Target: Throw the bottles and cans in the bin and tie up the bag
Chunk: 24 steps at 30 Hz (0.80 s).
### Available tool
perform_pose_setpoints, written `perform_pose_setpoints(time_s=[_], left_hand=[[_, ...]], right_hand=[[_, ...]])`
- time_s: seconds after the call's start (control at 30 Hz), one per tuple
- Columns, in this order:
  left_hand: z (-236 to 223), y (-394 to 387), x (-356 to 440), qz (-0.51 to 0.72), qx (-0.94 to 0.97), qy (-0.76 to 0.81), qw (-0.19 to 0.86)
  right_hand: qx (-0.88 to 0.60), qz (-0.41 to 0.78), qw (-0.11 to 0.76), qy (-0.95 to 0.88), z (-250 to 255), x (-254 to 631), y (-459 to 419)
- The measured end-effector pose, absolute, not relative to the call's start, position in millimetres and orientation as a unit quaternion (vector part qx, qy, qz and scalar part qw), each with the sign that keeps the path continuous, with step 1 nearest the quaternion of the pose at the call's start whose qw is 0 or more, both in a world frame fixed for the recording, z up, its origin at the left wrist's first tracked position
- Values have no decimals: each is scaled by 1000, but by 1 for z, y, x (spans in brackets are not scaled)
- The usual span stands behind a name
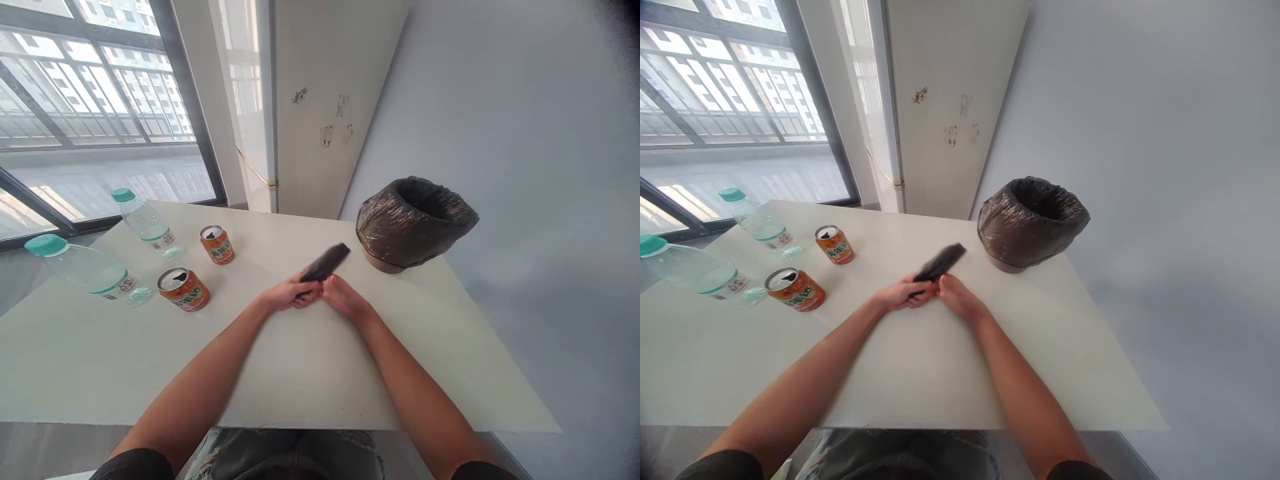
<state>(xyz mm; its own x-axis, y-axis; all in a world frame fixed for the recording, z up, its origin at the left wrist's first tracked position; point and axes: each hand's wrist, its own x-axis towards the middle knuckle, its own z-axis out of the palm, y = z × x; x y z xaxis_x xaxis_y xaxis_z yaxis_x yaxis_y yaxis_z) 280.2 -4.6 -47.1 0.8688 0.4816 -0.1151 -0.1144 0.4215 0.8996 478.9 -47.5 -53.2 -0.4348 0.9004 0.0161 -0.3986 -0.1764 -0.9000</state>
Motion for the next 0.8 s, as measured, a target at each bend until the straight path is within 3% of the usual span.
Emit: perform_pose_setpoints(time_s=[0.13, 0.47, 0.8], left_hand=[[-46, -11, 285, 30, 567, 165, 807], [-42, -4, 276, 6, 510, 152, 847], [-40, -4, 275, -18, 485, 137, 864]], right_hand=[[-275, 719, 390, -505, -52, 464, -58], [-353, 598, 571, -438, -61, 467, -43], [-383, 556, 627, -388, -66, 474, -35]])
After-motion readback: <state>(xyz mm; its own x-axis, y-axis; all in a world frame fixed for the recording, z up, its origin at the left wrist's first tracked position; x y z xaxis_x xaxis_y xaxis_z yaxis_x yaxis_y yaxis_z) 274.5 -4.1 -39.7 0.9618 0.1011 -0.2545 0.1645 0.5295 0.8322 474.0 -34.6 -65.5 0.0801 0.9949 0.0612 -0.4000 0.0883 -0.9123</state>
